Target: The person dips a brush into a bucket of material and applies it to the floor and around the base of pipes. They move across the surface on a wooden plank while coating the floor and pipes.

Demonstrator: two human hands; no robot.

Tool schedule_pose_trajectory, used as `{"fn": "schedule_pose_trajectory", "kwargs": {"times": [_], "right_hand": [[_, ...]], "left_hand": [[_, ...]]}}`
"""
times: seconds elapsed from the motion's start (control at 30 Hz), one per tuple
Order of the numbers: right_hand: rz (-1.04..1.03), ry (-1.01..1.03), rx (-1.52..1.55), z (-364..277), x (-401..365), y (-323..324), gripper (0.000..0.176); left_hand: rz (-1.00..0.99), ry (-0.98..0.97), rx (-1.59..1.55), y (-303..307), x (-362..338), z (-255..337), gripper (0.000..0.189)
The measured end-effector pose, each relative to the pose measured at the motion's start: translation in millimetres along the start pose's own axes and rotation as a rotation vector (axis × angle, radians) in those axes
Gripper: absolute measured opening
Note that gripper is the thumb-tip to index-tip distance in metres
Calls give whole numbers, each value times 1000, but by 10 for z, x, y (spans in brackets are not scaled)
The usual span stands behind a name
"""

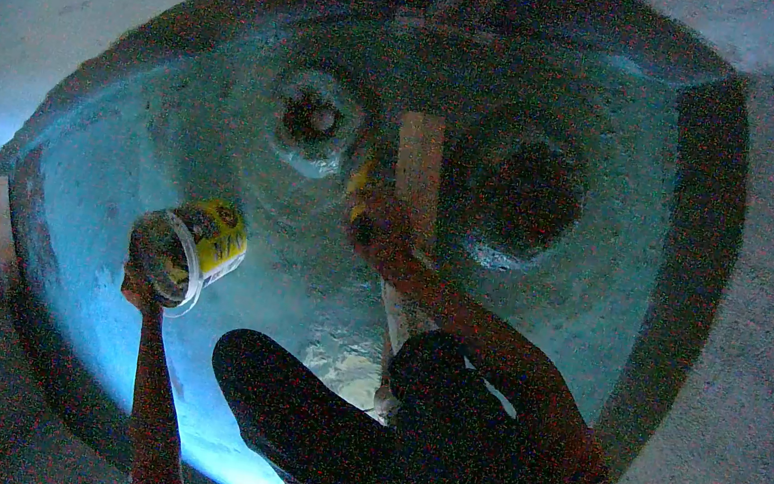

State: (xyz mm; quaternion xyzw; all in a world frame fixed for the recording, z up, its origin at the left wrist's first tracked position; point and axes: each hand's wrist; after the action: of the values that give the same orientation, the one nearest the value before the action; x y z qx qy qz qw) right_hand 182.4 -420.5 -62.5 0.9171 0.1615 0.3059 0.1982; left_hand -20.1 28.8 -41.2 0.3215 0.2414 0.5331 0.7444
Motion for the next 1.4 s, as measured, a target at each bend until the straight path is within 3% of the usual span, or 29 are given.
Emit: {"fn": "schedule_pose_trajectory", "kwargs": {"times": [0.03, 0.1, 0.13, 0.27, 0.37, 0.43, 0.57, 0.63, 0.73, 0.8, 0.93, 1.03, 1.1, 1.17, 1.37, 1.4], "right_hand": [[-50, -295, 249, -113, -34, -83, 35], [-123, -452, 469, -246, -83, -298, 35], [-147, -312, 436, -250, -113, -417, 35], [-262, 24, 300, -211, -53, -446, 35], [-112, 92, 260, 46, -92, -387, 33], [-156, 74, 181, 153, -52, -51, 33], [-75, 192, 172, 310, 229, 410, 32], [36, 164, 72, 504, 261, 395, 31], [208, 157, 80, 727, 426, 387, 27], [204, 108, 74, 818, 573, 430, 25], [-10, -21, -79, 1118, 725, 453, 24], [-306, 17, 61, 1212, 1019, 602, 24], [-370, 10, 149, 1203, 1106, 598, 24], [-245, -53, 138, 1336, 994, 410, 23], [-284, 241, 527, 1227, 1208, 626, 23], [-212, 177, 549, 1210, 1196, 619, 22]], "left_hand": [[17, -7, 31, -8, -37, 59, 57], [-33, -190, 81, 59, 37, -102, 55], [-57, -282, 103, 78, 56, -125, 54], [-55, -150, 72, 67, 59, -127, 53], [-65, -196, 50, 75, 102, -198, 53], [-68, -202, -5, 68, 221, -405, 53], [-54, -193, -55, 53, 59, -141, 52], [-56, -124, -73, 48, 47, -113, 51], [-16, -203, 137, 74, 92, -146, 51], [-56, -186, 74, 81, 146, -204, 52], [-79, -243, -82, 57, 138, -328, 54], [-11, -101, 36, 48, 105, -209, 56], [-14, -79, 47, 66, 5, -55, 57], [-21, -43, 50, 53, -12, 7, 58], [-18, -53, 125, 63, 122, -162, 58], [-11, -30, 130, 66, 102, -144, 57]]}}
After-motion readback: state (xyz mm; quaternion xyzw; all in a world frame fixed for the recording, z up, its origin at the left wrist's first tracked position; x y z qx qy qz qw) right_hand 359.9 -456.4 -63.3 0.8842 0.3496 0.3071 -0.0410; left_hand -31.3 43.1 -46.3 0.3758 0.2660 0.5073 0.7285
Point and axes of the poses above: each hand's wrist, its own x-axis towards the middle knuckle, its own y-axis out of the back of the hand, z = x × y, and after that the axes turned 12 degrees about y, right-handed
